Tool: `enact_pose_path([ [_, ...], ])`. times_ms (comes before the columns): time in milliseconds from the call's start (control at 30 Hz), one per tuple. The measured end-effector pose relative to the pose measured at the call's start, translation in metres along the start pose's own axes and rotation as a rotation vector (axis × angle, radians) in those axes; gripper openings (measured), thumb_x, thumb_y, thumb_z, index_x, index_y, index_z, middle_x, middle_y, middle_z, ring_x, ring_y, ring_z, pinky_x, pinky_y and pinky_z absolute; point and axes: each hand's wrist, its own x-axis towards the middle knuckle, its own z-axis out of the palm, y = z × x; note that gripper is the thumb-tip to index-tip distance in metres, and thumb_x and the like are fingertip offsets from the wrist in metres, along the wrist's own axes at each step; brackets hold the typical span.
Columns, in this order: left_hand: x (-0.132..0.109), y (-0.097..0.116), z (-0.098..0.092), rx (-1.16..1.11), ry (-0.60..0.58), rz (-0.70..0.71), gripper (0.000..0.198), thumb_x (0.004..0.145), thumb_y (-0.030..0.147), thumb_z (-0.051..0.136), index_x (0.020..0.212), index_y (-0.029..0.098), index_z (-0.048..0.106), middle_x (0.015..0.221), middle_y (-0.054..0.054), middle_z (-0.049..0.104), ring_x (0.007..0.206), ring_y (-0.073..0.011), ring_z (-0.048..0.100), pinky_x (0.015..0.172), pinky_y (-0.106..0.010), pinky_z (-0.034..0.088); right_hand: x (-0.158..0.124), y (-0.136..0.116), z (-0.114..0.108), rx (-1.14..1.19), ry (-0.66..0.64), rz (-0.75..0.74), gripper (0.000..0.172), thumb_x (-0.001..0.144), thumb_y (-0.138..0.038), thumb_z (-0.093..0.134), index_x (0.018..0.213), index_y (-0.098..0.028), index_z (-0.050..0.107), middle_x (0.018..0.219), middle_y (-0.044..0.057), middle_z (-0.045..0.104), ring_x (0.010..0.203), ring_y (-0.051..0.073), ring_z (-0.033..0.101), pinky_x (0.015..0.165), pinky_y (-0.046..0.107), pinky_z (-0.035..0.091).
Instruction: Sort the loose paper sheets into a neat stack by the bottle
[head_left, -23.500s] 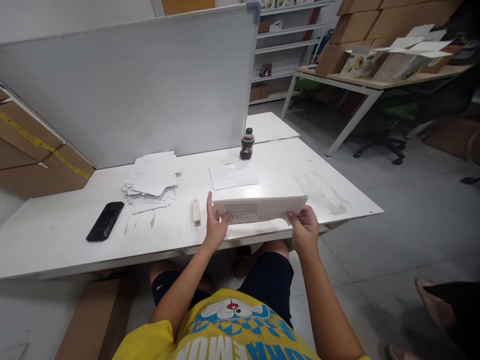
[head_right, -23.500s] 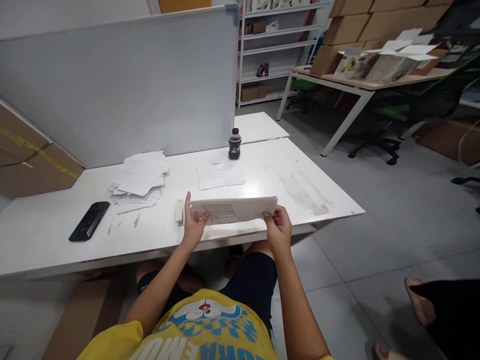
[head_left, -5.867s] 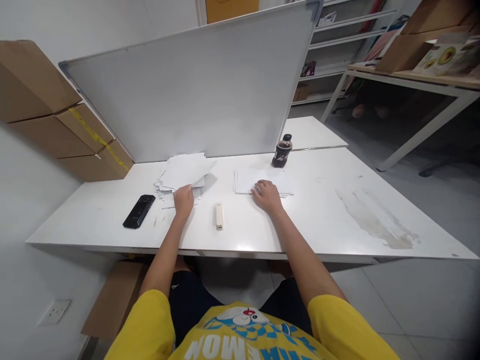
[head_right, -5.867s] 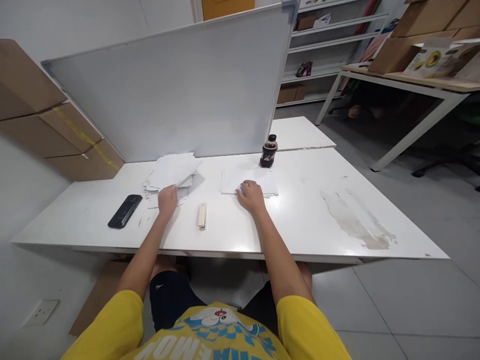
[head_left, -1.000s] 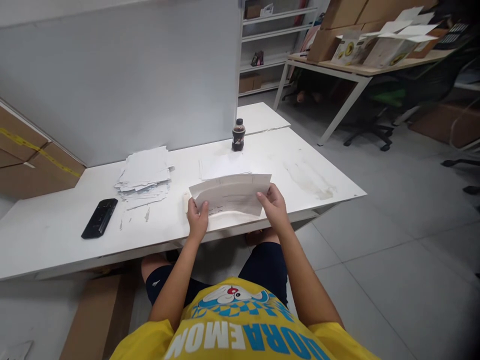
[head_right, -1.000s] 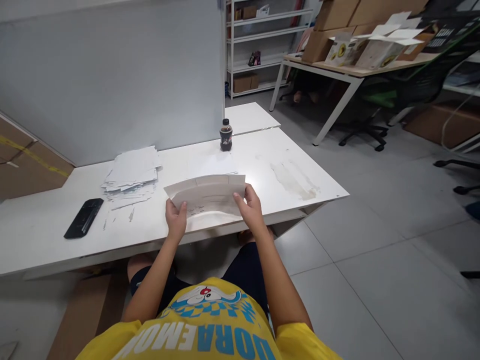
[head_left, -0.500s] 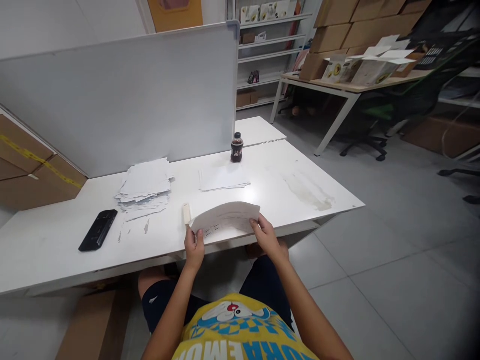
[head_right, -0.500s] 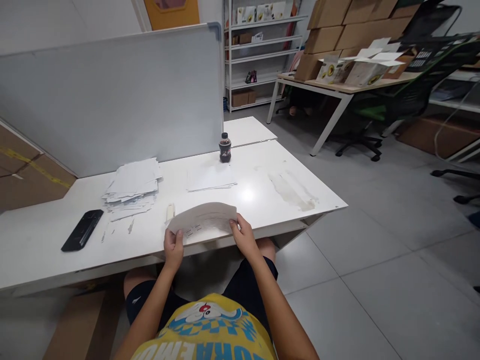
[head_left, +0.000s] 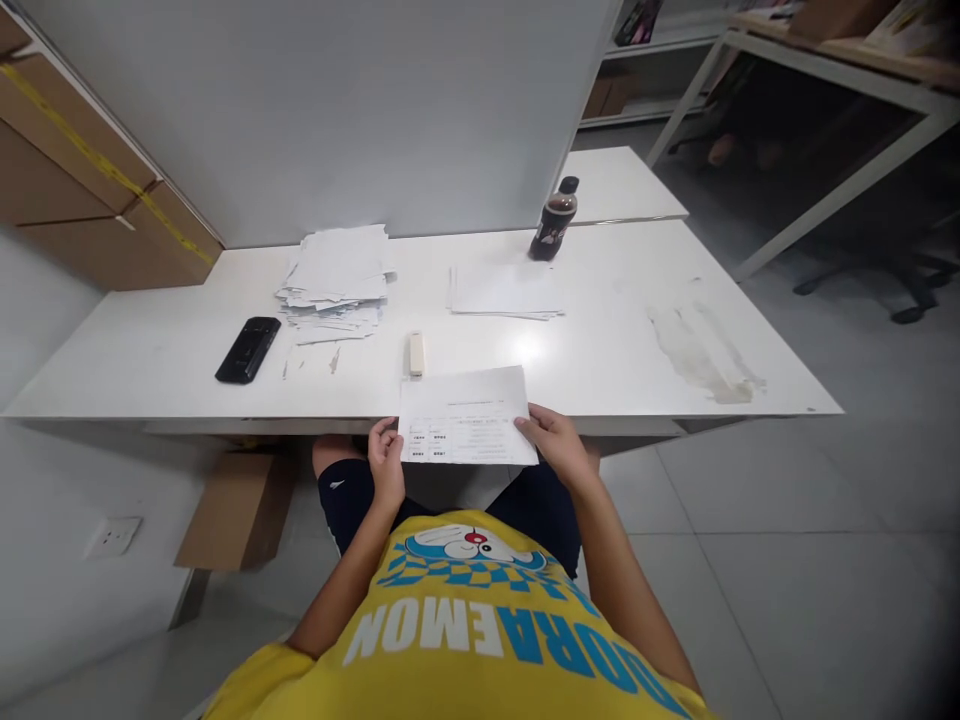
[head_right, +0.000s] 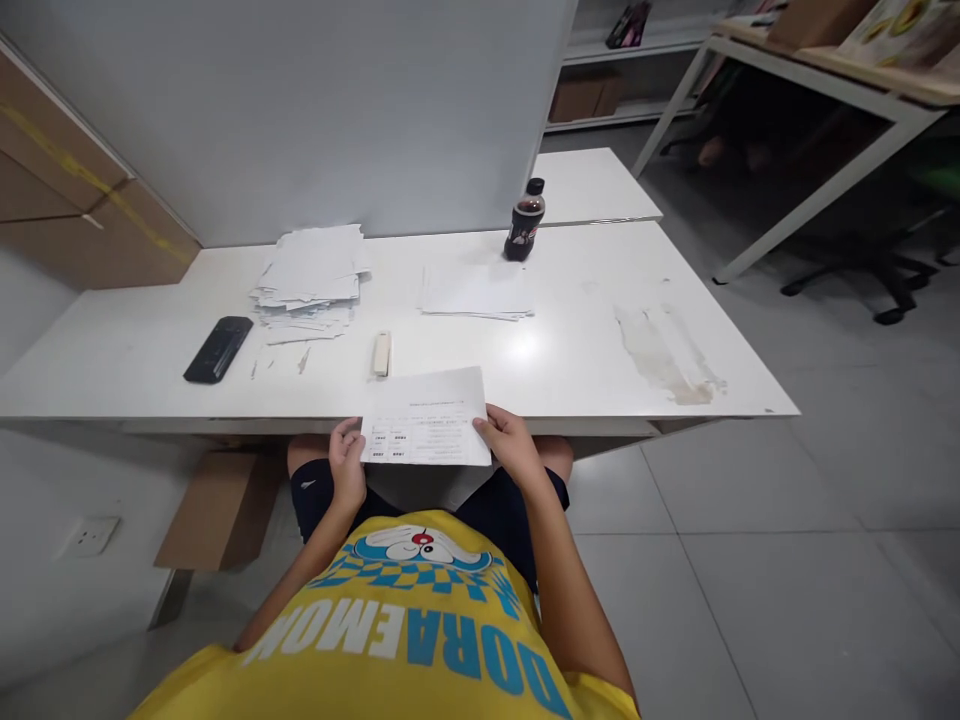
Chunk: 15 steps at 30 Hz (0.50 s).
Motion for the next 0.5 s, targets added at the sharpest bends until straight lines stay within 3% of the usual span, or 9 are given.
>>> enact_pose_path([
  [167,-0.001,0.003,0.003,0.029,-0.034,0.001,0.034,0.079,0.036,0.065,0.108,0.021,0.056,0.086,-0.003,0.065,0.075,-0.0157,0.063,0.066,-0.025,0.048,0.015,-0.005,0.005,-0.101,0.054,-0.023,0.051,0.078,-0.045,0.056,0.117,-0.015,0.067,0.091,0.007,0.073,0.082,0.024,0.066,0.069,0.033,0.051],
  [267,0.001,0.007,0.007,0.074,-0.096,-0.021,0.036,0.078,0.037,0.066,0.108,0.020,0.056,0.086,-0.003,0.064,0.072,-0.0145,0.061,0.059,-0.023,0.047,0.019,-0.009,0.006,-0.364,0.239,-0.093,0.050,0.084,-0.041,0.050,0.125,-0.015,0.062,0.099,0.011,0.072,0.085,0.026,0.066,0.076,0.039,0.051],
  [333,0.002,0.008,0.009,0.103,-0.118,-0.030,0.037,0.078,0.037,0.066,0.109,0.019,0.056,0.086,-0.003,0.064,0.071,-0.0142,0.060,0.057,-0.022,0.047,0.020,-0.016,0.014,-0.579,0.375,-0.222,0.047,0.088,-0.038,0.045,0.125,-0.013,0.062,0.107,0.016,0.071,0.091,0.029,0.065,0.083,0.046,0.049],
  [400,0.003,0.008,0.011,0.120,-0.128,-0.026,0.037,0.079,0.037,0.066,0.109,0.019,0.056,0.085,-0.003,0.063,0.072,-0.0141,0.060,0.057,-0.023,0.049,0.025,-0.027,0.031,-0.740,0.428,-0.398,0.042,0.092,-0.032,0.040,0.121,-0.012,0.063,0.117,0.019,0.068,0.104,0.033,0.062,0.091,0.050,0.045],
  [500,0.004,0.007,0.014,0.142,-0.146,-0.018,0.035,0.079,0.035,0.066,0.109,0.019,0.057,0.082,-0.001,0.061,0.069,-0.0136,0.060,0.058,-0.024,0.052,0.036,-0.046,0.067,-0.923,0.280,-0.626,0.038,0.094,-0.021,0.037,0.120,-0.011,0.063,0.130,0.019,0.062,0.122,0.033,0.052,0.101,0.050,0.037],
])
